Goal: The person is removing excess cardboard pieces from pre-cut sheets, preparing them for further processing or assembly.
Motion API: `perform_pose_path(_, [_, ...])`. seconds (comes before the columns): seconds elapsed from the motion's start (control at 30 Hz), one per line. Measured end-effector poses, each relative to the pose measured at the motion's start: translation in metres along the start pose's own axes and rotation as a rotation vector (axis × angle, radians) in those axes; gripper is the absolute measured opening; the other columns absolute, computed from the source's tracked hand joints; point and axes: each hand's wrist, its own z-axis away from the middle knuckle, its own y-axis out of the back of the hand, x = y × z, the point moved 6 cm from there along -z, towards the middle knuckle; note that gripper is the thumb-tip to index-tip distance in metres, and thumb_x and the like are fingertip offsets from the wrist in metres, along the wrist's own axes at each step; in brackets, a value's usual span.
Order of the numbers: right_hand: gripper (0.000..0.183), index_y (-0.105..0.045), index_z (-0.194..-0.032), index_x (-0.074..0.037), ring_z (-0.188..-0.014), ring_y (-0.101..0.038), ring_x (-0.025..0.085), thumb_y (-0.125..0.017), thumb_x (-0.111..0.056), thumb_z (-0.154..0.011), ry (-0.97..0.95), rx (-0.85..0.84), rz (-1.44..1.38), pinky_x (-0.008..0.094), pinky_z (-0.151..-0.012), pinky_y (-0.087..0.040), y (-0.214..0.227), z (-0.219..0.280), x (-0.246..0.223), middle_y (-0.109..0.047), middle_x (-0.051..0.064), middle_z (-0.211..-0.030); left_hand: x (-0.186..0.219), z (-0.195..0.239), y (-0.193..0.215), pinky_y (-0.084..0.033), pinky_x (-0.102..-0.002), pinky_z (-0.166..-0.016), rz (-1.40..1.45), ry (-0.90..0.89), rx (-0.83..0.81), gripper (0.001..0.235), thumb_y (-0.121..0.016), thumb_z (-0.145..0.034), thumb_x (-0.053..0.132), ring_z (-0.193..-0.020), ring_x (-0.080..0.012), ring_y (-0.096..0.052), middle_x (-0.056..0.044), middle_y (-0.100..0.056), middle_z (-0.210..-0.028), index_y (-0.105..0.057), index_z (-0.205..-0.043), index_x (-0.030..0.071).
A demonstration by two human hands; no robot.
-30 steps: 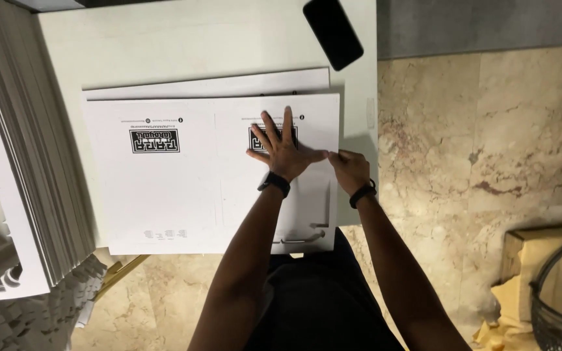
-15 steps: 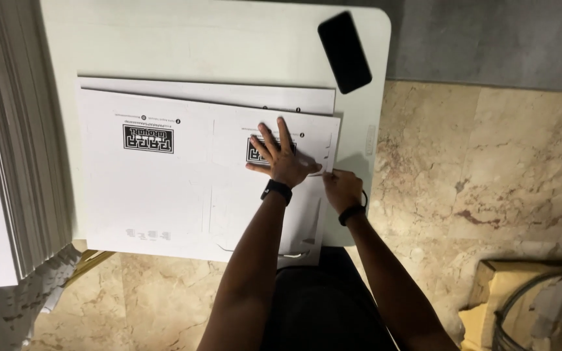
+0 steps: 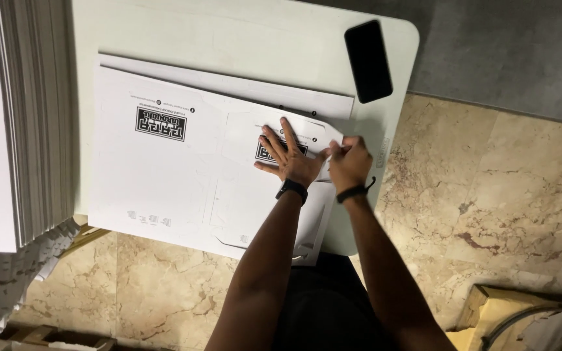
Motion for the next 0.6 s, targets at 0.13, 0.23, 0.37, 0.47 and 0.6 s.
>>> perform_pose_path(0.13, [0.036,-0.067,-0.102,-0.006,-0.089,-0.072,0.037,-0.078,-0.035,-0.084,-0.013,-0.100,-0.071,0.048,-0.074,-0.058,0.003,-0.004,-0.003,-0.073,0.014,-0.089,0.000,-0.003,-0.001,0.017,-0.082,-0.106,-0.034,-0.007,0.003,0.131,-0.077,-0.080,0.066,-0.154,-0.0375,0.026,-0.016,0.024,-0.169,0.019,-0.163,0.033])
perform_pose_path(0.23, [0.052,-0.058,-0.117,-0.004,-0.090,-0.074,0.027,-0.069,-0.047,-0.091,-0.213,-0.326,-0.232,0.038,-0.075,-0.060,-0.001,-0.020,-0.007,-0.075,0.013,-0.097,-0.001,-0.006,-0.003,0.018,-0.081,-0.106,-0.025,-0.006,0.000,0.125,-0.072,-0.083,0.067,-0.155,-0.0376,0.025,-0.015,0.022,-0.170,0.018,-0.163,0.033])
perform_pose_path(0.37, [0.041,-0.065,-0.118,-0.011,-0.062,-0.075,0.019,-0.050,-0.046,-0.103,-0.146,-0.271,-0.143,0.034,-0.059,-0.061,-0.017,-0.022,-0.005,-0.074,0.002,-0.070,0.007,0.009,0.011,0.017,-0.080,-0.108,-0.014,-0.005,-0.041,0.118,-0.065,-0.087,0.071,-0.155,-0.0362,0.026,-0.014,0.024,-0.170,0.017,-0.163,0.033])
perform_pose_path(0.47, [0.045,-0.069,-0.114,-0.012,-0.077,-0.076,0.027,-0.047,-0.049,-0.099,-0.049,-0.167,-0.133,0.043,-0.076,-0.059,-0.014,0.006,-0.014,-0.075,0.005,-0.072,-0.005,-0.007,-0.011,0.020,-0.081,-0.105,-0.045,-0.017,0.042,0.121,-0.071,-0.085,0.065,-0.155,-0.0371,0.025,-0.014,0.021,-0.171,0.016,-0.163,0.035])
perform_pose_path(0.6, [0.021,-0.073,-0.108,-0.012,-0.077,-0.074,0.035,-0.059,-0.022,-0.097,0.411,0.008,-0.108,0.048,-0.072,-0.057,-0.006,0.082,-0.044,-0.074,0.011,-0.074,0.003,0.005,-0.002,0.014,-0.080,-0.110,-0.123,-0.028,0.068,0.110,-0.068,-0.095,0.046,-0.155,-0.0362,0.025,-0.013,0.023,-0.171,0.017,-0.163,0.034])
